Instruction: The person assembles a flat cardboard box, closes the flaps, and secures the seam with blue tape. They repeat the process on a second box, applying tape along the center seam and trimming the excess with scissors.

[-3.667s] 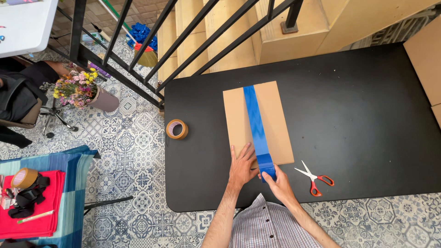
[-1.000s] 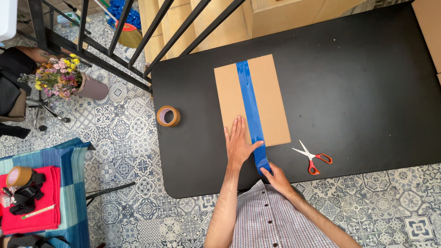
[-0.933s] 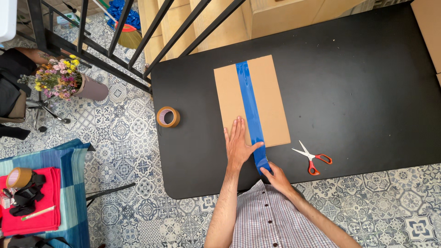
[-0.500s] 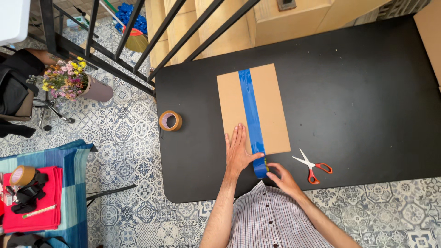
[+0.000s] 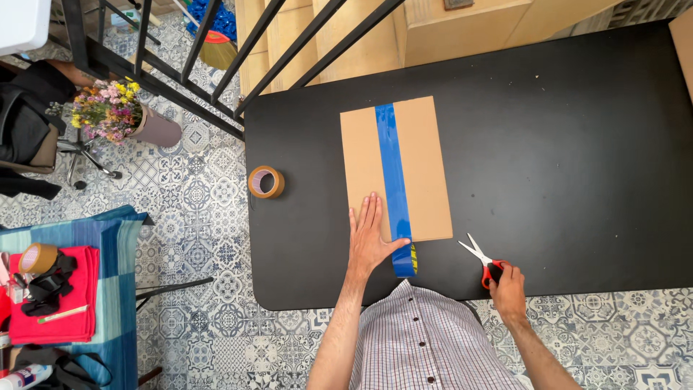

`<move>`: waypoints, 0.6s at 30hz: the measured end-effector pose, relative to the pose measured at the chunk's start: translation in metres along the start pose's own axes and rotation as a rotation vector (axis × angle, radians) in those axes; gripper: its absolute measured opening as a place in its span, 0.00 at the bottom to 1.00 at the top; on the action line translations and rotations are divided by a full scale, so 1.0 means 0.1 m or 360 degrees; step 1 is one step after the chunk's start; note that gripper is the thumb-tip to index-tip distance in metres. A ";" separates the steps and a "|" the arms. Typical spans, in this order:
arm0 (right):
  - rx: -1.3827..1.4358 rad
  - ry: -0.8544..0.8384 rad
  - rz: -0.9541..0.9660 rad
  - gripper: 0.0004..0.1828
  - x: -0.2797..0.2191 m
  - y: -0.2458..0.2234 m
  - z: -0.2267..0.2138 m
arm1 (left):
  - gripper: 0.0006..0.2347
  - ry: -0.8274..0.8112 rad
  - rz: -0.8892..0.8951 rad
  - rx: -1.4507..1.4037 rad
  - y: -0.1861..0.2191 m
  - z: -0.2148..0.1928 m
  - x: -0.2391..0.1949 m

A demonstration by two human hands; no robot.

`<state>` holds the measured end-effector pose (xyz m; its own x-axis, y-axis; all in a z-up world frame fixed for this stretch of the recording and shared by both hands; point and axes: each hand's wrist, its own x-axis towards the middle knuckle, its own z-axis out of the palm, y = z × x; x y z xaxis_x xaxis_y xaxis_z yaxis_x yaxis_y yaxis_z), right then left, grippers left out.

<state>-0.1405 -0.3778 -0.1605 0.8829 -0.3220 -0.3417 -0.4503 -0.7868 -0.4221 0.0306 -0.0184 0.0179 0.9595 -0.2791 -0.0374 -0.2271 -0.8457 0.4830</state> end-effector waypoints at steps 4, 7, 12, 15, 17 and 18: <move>-0.0209 -0.0208 0.0134 0.29 0.03 -0.08 -0.22 | 0.34 0.0119 -0.0146 -0.0475 0.21 -0.07 -0.33; -0.0021 -0.0361 0.0473 0.21 -0.04 -0.16 -0.46 | 0.11 0.0722 -0.0273 -0.0553 0.21 0.17 -0.72; 0.0804 -0.0461 0.0354 0.23 -0.15 -0.19 -0.77 | 0.28 -0.0285 -0.1034 -0.1499 -0.09 0.74 -1.11; 0.1204 -0.0615 0.0099 0.27 -0.14 -0.16 -0.66 | 0.23 -0.0343 -0.0812 -0.1640 -0.22 1.04 -1.15; 0.1050 -0.0810 0.0044 0.26 -0.13 -0.49 -0.91 | 0.19 -0.0311 -0.0788 -0.1747 -0.20 1.14 -1.12; 0.0900 -0.1002 -0.0016 0.25 -0.12 -0.66 -1.03 | 0.15 -0.0274 -0.0759 -0.1846 -0.19 1.19 -1.10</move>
<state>-0.1079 -0.3760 -0.0422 0.7238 0.1688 -0.6691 -0.5897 -0.3521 -0.7268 -0.0907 -0.0253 -0.0911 0.8519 -0.1866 -0.4893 0.4967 -0.0082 0.8679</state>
